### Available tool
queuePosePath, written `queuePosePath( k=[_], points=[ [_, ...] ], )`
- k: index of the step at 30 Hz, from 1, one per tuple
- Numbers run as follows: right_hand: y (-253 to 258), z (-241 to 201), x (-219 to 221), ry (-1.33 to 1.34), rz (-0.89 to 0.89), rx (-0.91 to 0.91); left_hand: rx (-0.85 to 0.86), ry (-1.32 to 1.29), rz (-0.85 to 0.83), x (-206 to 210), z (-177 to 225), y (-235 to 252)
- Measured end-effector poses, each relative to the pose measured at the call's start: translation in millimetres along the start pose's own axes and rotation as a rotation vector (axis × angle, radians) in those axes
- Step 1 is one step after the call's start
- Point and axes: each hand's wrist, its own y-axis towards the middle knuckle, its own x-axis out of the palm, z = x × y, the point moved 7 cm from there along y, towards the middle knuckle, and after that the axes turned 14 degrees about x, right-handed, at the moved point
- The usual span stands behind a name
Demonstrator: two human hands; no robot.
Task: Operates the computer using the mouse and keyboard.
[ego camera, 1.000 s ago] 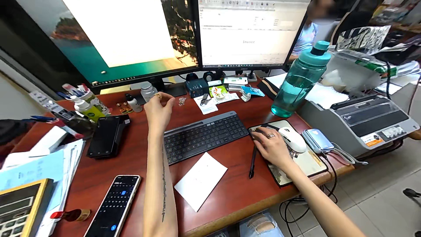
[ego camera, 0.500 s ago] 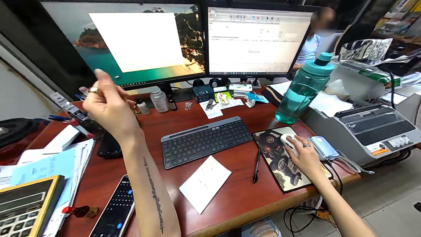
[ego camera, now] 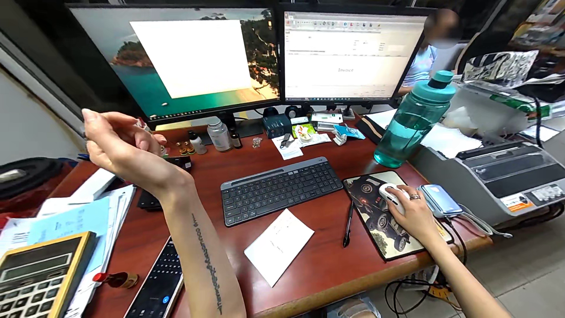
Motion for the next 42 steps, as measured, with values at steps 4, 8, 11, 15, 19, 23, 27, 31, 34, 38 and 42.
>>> queuePosePath(
  k=[4, 8, 11, 15, 19, 23, 27, 31, 34, 38, 42],
  points=[
    [-0.3, 0.0, -0.4, 0.004, 0.001, -0.005, 0.002, -0.004, 0.016, -1.4, -2.1, -0.5],
    [-0.3, -0.7, -0.9, 0.005, 0.011, -0.007, -0.007, 0.001, 0.052, -1.9, -0.7, -2.1],
    [-0.4, -0.5, -1.3, 0.007, 0.027, -0.029, 0.005, -0.003, 0.069, -4.0, -2.5, 0.0],
    [0.0, 0.0, -1.0, -0.002, 0.028, -0.033, 0.003, 0.023, 0.051, -6.0, -5.9, 1.4],
    [-0.6, 0.3, -0.5, 0.003, 0.015, -0.037, 0.005, 0.039, 0.047, -6.6, -4.9, 2.0],
    [0.4, 2.1, 0.8, 0.006, 0.013, -0.019, 0.004, 0.028, 0.047, -6.6, -4.0, 3.0],
    [1.2, 4.9, 3.1, 0.019, -0.017, 0.012, -0.005, 0.043, 0.045, -4.9, -2.0, 2.2],
    [0.6, 4.0, 2.3, 0.015, -0.023, 0.015, -0.002, 0.035, 0.038, -3.3, -2.5, 1.3],
    [0.8, 3.0, 2.3, 0.032, -0.032, 0.010, 0.003, 0.035, 0.029, -3.2, -2.6, 1.6],
    [0.8, 2.2, 2.4, 0.036, -0.033, 0.007, -0.002, 0.033, 0.038, -2.7, -2.4, 1.2],
    [1.1, 2.8, 3.5, 0.038, -0.035, 0.005, 0.001, 0.039, 0.040, -2.8, -1.6, 1.2]
  ],
)
